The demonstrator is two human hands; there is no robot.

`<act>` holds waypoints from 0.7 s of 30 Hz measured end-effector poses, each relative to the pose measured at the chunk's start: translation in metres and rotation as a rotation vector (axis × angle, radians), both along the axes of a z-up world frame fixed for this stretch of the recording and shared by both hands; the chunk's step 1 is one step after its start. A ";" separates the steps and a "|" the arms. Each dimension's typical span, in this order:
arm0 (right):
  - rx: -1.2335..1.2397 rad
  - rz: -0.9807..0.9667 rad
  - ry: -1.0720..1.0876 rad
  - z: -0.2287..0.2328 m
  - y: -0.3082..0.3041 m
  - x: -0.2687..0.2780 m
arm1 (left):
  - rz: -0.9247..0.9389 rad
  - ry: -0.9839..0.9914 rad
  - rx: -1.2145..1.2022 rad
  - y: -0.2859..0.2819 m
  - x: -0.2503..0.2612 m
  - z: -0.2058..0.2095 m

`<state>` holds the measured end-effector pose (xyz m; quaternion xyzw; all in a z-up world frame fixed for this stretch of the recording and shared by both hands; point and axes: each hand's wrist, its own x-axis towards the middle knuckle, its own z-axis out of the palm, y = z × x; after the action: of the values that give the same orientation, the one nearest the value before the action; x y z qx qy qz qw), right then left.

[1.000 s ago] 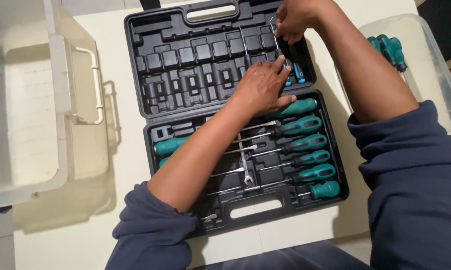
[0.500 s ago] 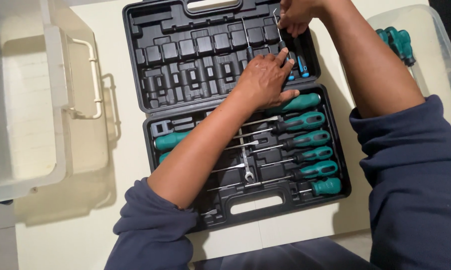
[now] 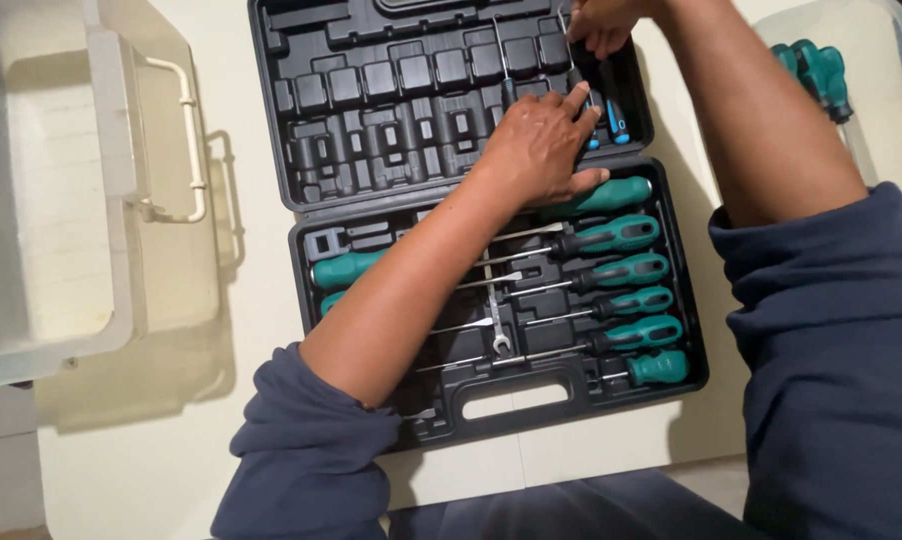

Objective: Organizing a set of screwdrivers by picking them from a container and placing them into their specific slots in a tool case.

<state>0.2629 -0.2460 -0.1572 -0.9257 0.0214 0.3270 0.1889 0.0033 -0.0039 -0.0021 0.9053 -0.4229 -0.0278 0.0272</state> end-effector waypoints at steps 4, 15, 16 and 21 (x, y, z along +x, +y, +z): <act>-0.036 -0.035 0.033 -0.010 -0.004 0.008 | 0.017 -0.104 -0.044 -0.002 0.006 -0.012; 0.068 0.097 -0.164 0.085 0.032 -0.072 | 0.033 0.025 0.074 -0.001 -0.007 0.008; 0.070 0.093 -0.169 0.085 0.030 -0.072 | 0.030 0.020 0.076 -0.001 -0.007 0.010; 0.232 -0.059 -0.003 0.052 -0.011 -0.045 | 0.044 0.142 0.138 -0.001 -0.010 0.027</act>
<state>0.2175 -0.2571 -0.1053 -0.8970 0.0103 0.3204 0.3045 -0.0070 -0.0046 0.0252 0.9098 -0.3972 -0.1205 -0.0049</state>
